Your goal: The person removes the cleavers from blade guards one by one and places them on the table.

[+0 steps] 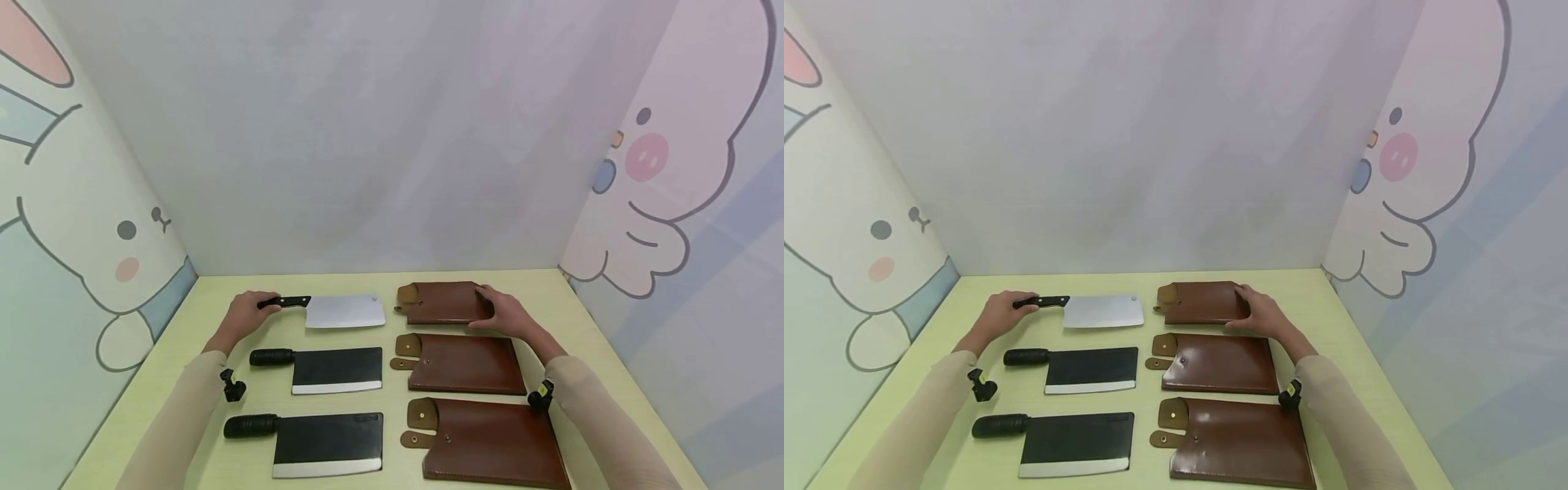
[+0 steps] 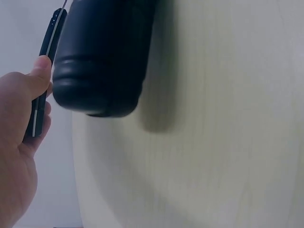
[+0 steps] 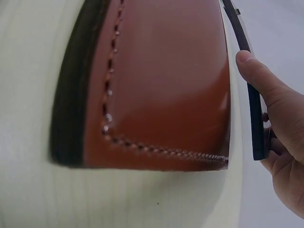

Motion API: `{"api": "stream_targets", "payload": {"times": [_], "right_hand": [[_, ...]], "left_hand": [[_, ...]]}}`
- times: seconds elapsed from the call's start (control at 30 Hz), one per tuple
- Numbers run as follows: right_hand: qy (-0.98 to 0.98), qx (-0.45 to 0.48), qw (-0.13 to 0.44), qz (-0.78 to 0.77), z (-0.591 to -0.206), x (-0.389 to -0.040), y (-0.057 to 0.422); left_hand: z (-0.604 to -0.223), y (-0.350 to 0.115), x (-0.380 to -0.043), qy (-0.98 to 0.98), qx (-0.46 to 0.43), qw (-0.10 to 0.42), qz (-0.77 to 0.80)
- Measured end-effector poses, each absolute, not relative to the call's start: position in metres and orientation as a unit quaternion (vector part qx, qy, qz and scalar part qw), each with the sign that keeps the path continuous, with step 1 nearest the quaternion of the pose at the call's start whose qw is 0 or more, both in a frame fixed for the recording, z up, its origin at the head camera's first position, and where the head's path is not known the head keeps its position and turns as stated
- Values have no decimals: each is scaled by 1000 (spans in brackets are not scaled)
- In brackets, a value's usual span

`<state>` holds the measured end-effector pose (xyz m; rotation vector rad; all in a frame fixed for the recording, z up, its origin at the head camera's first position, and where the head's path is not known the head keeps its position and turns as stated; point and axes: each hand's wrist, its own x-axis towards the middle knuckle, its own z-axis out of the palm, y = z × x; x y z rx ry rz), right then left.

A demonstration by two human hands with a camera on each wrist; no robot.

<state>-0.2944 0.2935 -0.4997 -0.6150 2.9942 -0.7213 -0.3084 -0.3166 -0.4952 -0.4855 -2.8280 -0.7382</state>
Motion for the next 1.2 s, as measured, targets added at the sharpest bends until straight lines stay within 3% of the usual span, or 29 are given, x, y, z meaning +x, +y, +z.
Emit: {"api": "stream_targets", "payload": {"times": [0.53,1.2], "right_hand": [[952,-194,16,-237,-505,-296,298],[959,-183,61,-205,-508,-302,303]], "left_hand": [[-503,-315,-311,-951,-181,60,-245],[-513,-315,-313,-954,-149,-12,-259]]}}
